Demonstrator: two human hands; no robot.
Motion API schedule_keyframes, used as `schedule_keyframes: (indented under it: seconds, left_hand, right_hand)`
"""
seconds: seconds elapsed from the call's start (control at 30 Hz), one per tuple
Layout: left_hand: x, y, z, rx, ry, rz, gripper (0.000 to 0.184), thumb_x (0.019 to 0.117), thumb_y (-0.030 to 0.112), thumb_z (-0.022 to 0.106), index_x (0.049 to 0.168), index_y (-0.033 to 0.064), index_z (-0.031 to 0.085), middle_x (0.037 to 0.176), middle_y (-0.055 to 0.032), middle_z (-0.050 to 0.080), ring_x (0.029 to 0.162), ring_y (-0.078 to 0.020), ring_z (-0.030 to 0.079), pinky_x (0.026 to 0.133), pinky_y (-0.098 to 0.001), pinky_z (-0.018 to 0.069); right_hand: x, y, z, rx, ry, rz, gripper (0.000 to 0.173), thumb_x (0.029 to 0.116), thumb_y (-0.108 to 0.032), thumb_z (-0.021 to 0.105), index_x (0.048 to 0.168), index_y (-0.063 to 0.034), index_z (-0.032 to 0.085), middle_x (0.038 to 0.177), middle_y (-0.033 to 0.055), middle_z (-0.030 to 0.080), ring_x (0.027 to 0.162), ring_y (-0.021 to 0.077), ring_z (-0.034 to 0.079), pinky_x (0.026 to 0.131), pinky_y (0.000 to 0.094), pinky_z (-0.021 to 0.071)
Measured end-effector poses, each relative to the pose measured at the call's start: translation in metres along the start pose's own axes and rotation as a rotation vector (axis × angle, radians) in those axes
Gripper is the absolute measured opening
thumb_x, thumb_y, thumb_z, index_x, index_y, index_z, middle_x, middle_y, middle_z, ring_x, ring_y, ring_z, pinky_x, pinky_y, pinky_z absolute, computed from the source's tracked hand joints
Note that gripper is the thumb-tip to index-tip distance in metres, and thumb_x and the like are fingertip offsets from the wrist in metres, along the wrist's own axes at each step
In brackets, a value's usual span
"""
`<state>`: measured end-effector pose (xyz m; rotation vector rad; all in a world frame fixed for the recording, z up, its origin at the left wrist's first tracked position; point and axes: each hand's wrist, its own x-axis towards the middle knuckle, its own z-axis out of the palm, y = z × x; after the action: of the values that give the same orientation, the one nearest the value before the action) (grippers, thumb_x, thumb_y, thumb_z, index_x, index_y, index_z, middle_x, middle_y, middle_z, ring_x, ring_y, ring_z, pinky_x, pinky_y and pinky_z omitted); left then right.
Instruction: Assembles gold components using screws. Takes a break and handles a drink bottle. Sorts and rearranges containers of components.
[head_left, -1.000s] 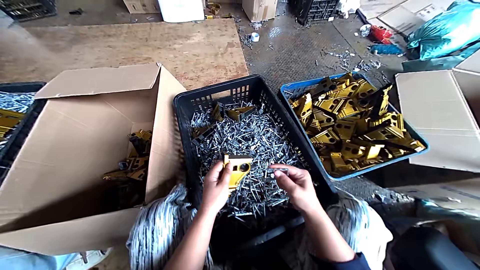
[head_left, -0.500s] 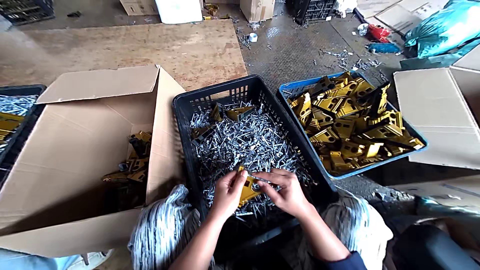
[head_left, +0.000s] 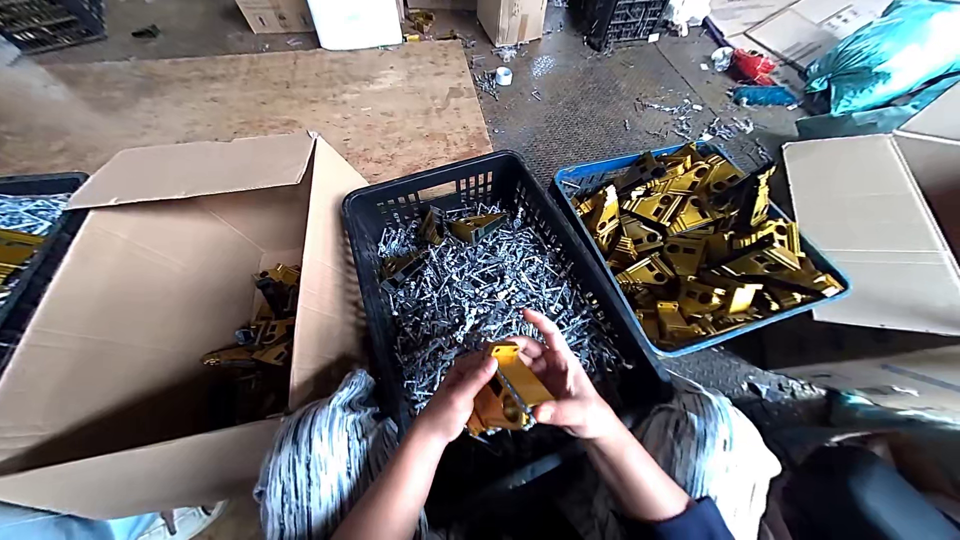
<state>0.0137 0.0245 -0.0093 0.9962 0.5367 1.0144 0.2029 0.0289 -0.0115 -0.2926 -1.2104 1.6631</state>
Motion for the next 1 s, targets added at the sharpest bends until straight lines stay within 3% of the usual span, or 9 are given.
schedule_keyframes:
  seconds: [0.1,0.2,0.3,0.4,0.47,0.57,0.7,0.83,1.0]
  left_hand:
    - [0.007,0.009,-0.007,0.273,0.037,-0.012,0.032,0.1088,0.03,0.045,0.115,0.0092,0.069,0.106,0.0044,0.073,0.099,-0.004,0.069,0.091,-0.0273,0.0578]
    - [0.014,0.008,-0.014,0.583,0.18,-0.029,0.046,0.0989,0.021,0.064,0.139,-0.0017,0.056,0.127,-0.0123,0.067,0.111,-0.0155,0.068,0.097,-0.0323,0.0574]
    - [0.01,0.004,-0.005,0.525,0.144,-0.126,0.069,0.0872,0.019,0.078,0.145,-0.0009,0.047,0.122,-0.0107,0.07,0.106,-0.0161,0.071,0.092,-0.0334,0.0597]
    - [0.009,0.0,-0.004,0.494,0.138,-0.157,0.066,0.0821,0.007,0.077,0.141,-0.0032,0.049,0.114,-0.0099,0.073,0.101,-0.0164,0.073,0.091,-0.0341,0.0613]
    - [0.007,-0.002,-0.006,0.49,0.112,-0.137,0.062,0.0828,0.007,0.076,0.139,-0.003,0.052,0.114,-0.0095,0.073,0.1,-0.0162,0.073,0.089,-0.0337,0.0614]
    - [0.005,-0.006,-0.004,0.517,0.113,-0.123,0.06,0.0805,0.006,0.076,0.136,-0.0034,0.055,0.113,-0.0101,0.073,0.098,-0.0158,0.073,0.087,-0.033,0.0617]
    - [-0.01,-0.006,0.007,0.546,0.099,-0.064,0.049,0.084,0.009,0.073,0.13,-0.0024,0.06,0.107,-0.0078,0.074,0.091,-0.0133,0.072,0.082,-0.0321,0.0618]
    - [-0.067,-0.003,0.042,0.49,0.082,-0.051,0.058,0.0883,0.012,0.074,0.14,-0.0018,0.052,0.11,-0.006,0.072,0.091,-0.0107,0.071,0.08,-0.0304,0.0623]
    - [-0.152,-0.046,0.064,0.416,0.221,-0.399,0.024,0.0907,0.01,0.071,0.111,-0.0039,0.07,0.097,-0.005,0.074,0.091,-0.0058,0.069,0.088,-0.03,0.0576]
  right_hand:
    - [-0.002,-0.002,0.002,-0.228,0.104,-0.082,0.099,0.0763,-0.027,0.09,0.152,-0.0189,0.026,0.133,0.0072,0.062,0.12,0.0218,0.065,0.104,0.0431,0.0549]
    - [-0.007,0.009,-0.008,-0.833,0.166,-0.168,0.103,0.0746,-0.04,0.091,0.15,-0.0033,0.031,0.128,0.0147,0.062,0.118,0.0202,0.065,0.1,0.0391,0.0579]
    - [-0.007,0.018,-0.008,-1.251,0.109,-0.234,0.098,0.0701,-0.052,0.09,0.141,0.0015,0.049,0.123,0.0201,0.067,0.115,0.0273,0.065,0.1,0.0444,0.0542]
    - [-0.003,0.013,-0.004,-1.157,0.11,-0.106,0.094,0.076,-0.065,0.08,0.137,0.0021,0.056,0.123,0.0153,0.069,0.117,0.0241,0.064,0.103,0.0427,0.053]
    - [-0.002,0.004,-0.008,-1.01,0.123,0.01,0.057,0.0925,-0.045,0.072,0.126,-0.0002,0.068,0.117,0.0098,0.073,0.112,0.0171,0.065,0.102,0.0358,0.0515]
    - [-0.002,-0.002,-0.01,-0.974,0.17,0.122,0.021,0.0952,-0.02,0.069,0.106,-0.0051,0.077,0.099,0.0039,0.075,0.099,0.0103,0.066,0.092,0.0289,0.052]
    - [-0.016,-0.006,0.005,-0.999,0.187,0.034,0.014,0.0913,-0.017,0.073,0.095,-0.0052,0.078,0.088,0.0024,0.075,0.089,0.0093,0.067,0.085,0.0277,0.0533]
    - [-0.055,-0.03,0.046,-1.063,0.111,-0.023,0.016,0.0933,-0.023,0.072,0.093,-0.0079,0.078,0.086,0.0006,0.075,0.086,0.01,0.067,0.084,0.0277,0.0531]
    - [-0.117,0.002,0.067,-1.129,-0.023,0.184,0.015,0.0932,-0.026,0.072,0.092,-0.0128,0.08,0.088,-0.0024,0.077,0.089,0.0116,0.071,0.086,0.0306,0.056]
